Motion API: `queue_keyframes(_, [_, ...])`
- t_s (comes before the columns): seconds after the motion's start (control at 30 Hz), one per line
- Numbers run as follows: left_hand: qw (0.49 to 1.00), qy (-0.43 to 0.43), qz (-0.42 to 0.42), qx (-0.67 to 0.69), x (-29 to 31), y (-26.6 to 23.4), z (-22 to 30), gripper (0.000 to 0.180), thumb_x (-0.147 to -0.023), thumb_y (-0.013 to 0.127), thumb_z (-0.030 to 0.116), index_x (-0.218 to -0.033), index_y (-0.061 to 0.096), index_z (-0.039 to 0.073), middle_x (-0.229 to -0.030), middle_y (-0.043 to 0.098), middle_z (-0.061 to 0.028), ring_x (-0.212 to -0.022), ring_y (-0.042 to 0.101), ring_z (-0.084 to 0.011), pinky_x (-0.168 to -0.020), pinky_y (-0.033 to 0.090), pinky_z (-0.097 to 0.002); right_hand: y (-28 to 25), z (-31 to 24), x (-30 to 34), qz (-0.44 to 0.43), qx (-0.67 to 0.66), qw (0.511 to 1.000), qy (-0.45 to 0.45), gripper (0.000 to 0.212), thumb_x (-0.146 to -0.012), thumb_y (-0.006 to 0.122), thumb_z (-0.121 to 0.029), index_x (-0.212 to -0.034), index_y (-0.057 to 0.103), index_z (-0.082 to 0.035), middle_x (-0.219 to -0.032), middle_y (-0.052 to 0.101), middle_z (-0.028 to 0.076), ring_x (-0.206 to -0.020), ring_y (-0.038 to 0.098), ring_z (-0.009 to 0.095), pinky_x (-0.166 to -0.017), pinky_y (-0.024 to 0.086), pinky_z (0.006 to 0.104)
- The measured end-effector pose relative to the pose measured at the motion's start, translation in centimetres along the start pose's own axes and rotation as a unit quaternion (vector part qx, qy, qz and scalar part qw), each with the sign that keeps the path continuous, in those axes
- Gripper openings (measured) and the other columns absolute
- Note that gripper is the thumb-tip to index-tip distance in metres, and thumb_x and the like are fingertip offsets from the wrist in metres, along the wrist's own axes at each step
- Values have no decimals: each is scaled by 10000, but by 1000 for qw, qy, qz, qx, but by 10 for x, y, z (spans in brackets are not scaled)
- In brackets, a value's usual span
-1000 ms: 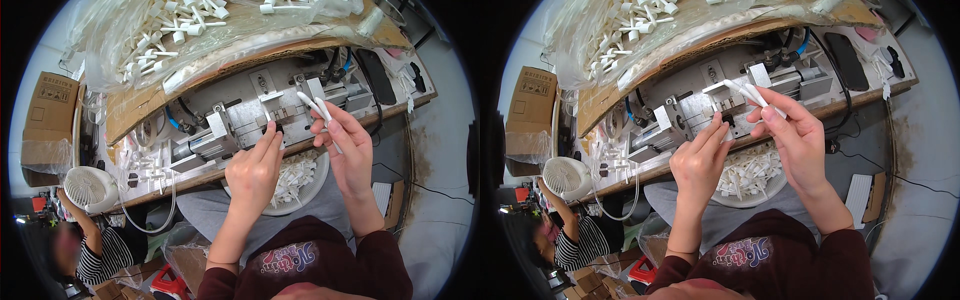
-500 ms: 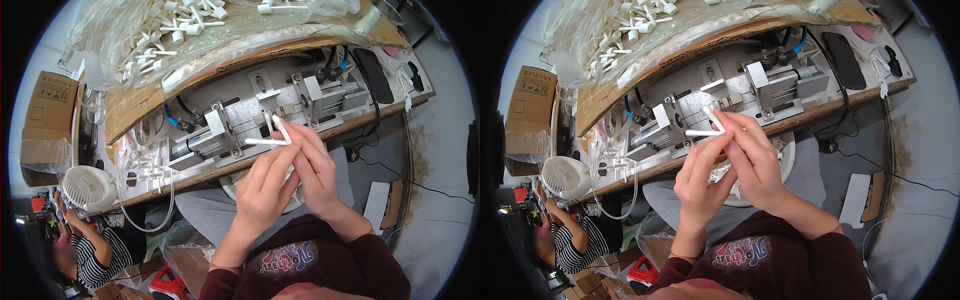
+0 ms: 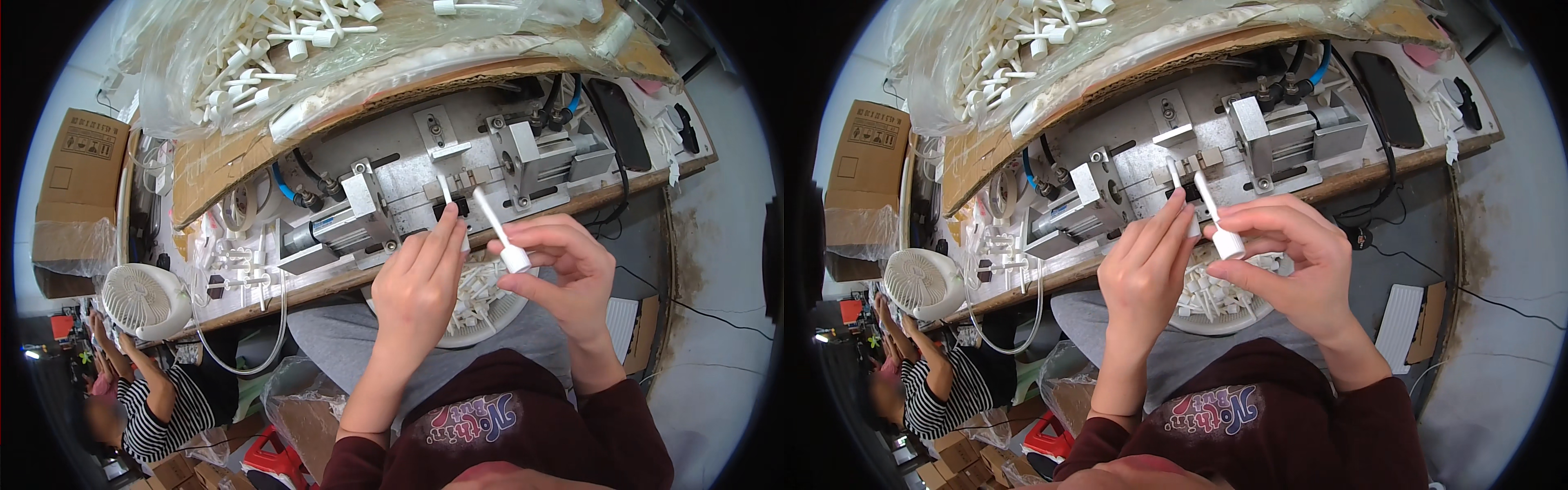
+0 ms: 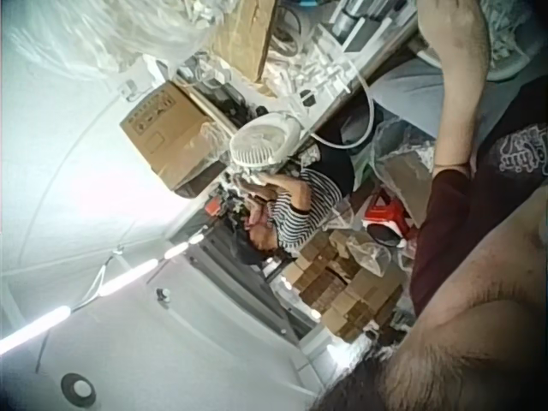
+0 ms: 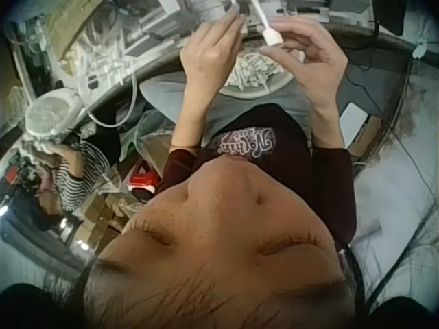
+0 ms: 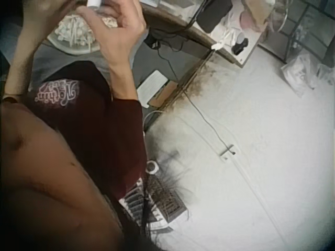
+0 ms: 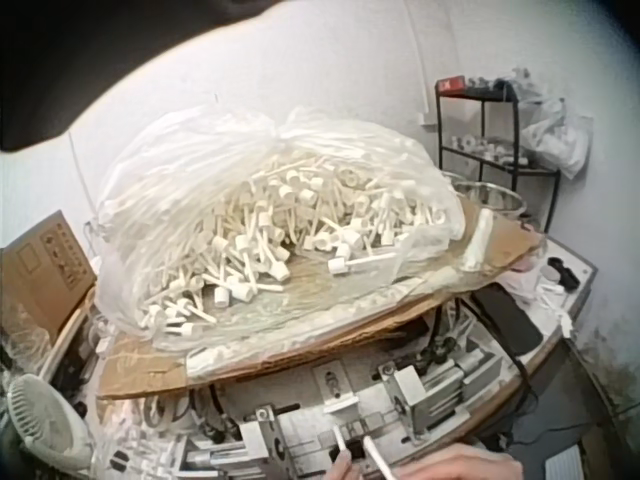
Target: Assembling small white plastic components using a pneumatic machine.
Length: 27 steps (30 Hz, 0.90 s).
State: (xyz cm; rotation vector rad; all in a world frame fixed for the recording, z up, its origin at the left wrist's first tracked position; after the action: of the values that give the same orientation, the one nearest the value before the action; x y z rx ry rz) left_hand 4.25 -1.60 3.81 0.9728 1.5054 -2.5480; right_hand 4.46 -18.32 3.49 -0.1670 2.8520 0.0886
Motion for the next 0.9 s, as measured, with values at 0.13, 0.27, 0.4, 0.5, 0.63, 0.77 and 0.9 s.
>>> queue_keyframes(0.13, [999,4,-15,-35,-8,4,-4,283,-760,776,52,-1039,743,31,-1203,715,-67,-661,643,-189,-616,517,-289,-1,-8,0,3,95,994,-59,391,-698,859,27,-1065,724,-2,-1146,681,149,-972,702,181,-745,614,254])
queue_keyframes(0.27, [999,7,-27,-31,-13,5,-6,290,-755,790,85,-1040,749,47,-1208,717,-45,-594,617,-191,-580,500,-285,1,-8,0,5,127,988,-83,381,-673,874,6,-1027,735,-17,-1139,693,140,-917,693,160,-692,593,241])
queue_keyframes(0.4, [999,-1,-31,-27,-11,3,-7,293,-751,797,102,-1037,750,57,-1210,716,-42,-575,610,-196,-574,504,-290,4,-20,-4,-23,220,959,-176,351,-651,879,-17,-972,737,-27,-1101,696,120,-857,689,179,-655,572,249])
queue_keyframes(0.5, [999,2,-40,-17,-14,1,-8,299,-758,803,113,-1049,750,68,-1169,728,-44,-579,617,-200,-572,506,-285,2,-19,-5,-38,261,952,-155,312,-661,871,-31,-941,732,-29,-1049,688,111,-851,687,198,-679,569,290])
queue_keyframes(0.63, [998,16,-13,51,-34,-27,-17,305,-782,808,102,-1079,746,70,-1068,748,-65,-619,643,-159,-576,508,-267,4,-16,-8,-41,296,940,-168,290,-694,822,-10,-965,719,-23,-1034,679,98,-830,683,219,-696,564,326])
queue_keyframes(0.77, [991,25,127,23,-87,-80,-39,190,-827,775,45,-1017,768,48,-924,758,-33,-676,633,-78,-601,493,-212,16,-13,-20,-71,360,898,-243,291,-705,776,-8,-984,693,-18,-1083,689,103,-800,688,237,-667,563,324])
queue_keyframes(0.9, [975,40,193,-104,-134,-86,-80,254,-830,791,235,-1025,772,73,-1011,733,-78,-876,664,-191,-806,512,-328,31,-6,-23,-113,431,858,-256,237,-728,726,-33,-958,673,-14,-1155,695,129,-803,705,236,-657,569,314])
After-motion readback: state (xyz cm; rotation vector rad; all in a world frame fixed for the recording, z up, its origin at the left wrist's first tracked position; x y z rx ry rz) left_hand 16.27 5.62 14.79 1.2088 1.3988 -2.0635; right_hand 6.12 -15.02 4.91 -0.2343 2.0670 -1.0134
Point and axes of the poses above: each hand's wrist, its own x-axis away from the middle knuckle, its own y-axis out of the palm, z = x × y, the point moved 5 cm from there along -x, towards the middle knuckle
